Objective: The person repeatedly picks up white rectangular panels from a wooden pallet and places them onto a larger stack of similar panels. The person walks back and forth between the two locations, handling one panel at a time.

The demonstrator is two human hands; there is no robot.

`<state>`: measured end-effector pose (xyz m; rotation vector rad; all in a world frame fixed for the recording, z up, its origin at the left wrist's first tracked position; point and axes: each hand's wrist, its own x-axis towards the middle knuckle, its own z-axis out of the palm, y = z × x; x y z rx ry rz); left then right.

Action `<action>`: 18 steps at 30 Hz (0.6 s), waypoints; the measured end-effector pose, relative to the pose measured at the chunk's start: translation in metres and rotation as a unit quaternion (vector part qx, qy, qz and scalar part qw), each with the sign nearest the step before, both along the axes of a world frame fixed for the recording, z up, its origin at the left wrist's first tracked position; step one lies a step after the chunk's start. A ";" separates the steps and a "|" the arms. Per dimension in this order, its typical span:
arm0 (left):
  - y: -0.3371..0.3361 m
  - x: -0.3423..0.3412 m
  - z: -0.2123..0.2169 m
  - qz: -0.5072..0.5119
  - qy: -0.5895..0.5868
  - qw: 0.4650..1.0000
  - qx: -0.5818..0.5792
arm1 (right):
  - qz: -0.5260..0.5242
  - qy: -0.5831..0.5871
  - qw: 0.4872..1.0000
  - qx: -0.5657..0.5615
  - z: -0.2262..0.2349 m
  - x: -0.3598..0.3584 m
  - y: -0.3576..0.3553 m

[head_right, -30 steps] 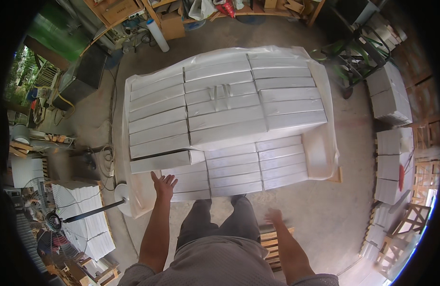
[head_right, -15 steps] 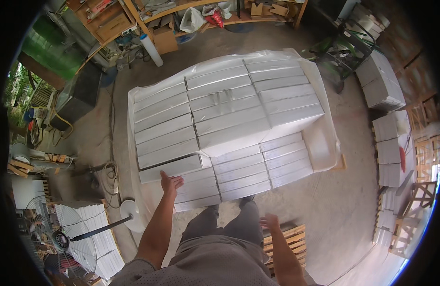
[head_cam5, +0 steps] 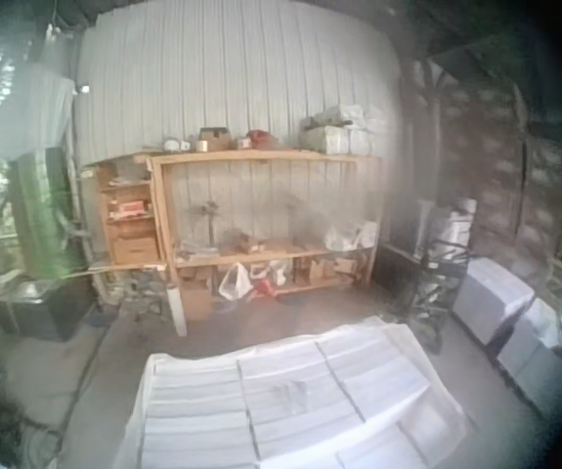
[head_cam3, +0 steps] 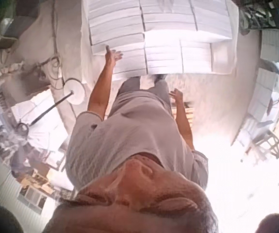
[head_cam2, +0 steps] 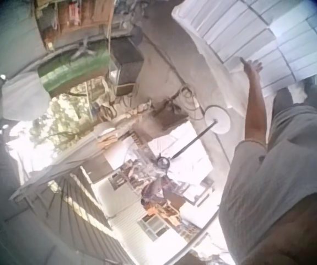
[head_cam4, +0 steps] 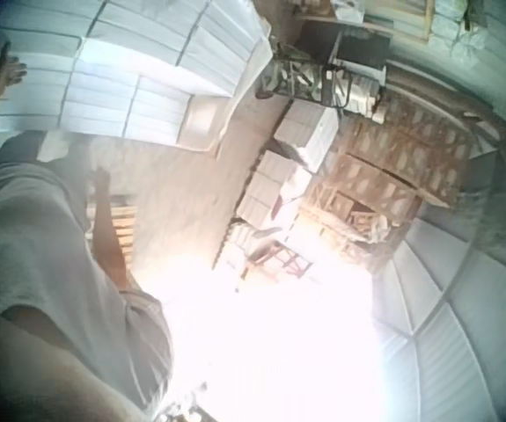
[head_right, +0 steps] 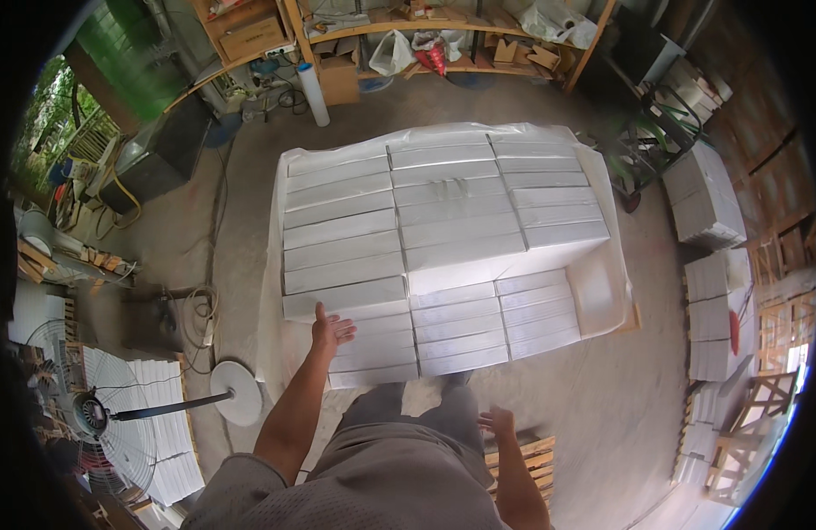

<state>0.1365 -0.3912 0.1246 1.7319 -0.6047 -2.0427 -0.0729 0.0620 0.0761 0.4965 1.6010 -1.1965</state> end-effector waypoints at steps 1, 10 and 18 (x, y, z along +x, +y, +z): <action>0.000 0.002 0.001 0.008 0.003 1.000 -0.003 | 0.004 -0.005 1.000 0.009 0.000 0.002 0.005; 0.009 0.005 0.010 -0.025 -0.015 1.000 -0.005 | 0.022 0.005 0.999 0.032 0.003 0.007 0.026; 0.018 -0.001 0.016 -0.027 0.007 1.000 -0.013 | 0.022 0.012 0.998 -0.060 -0.004 -0.001 0.026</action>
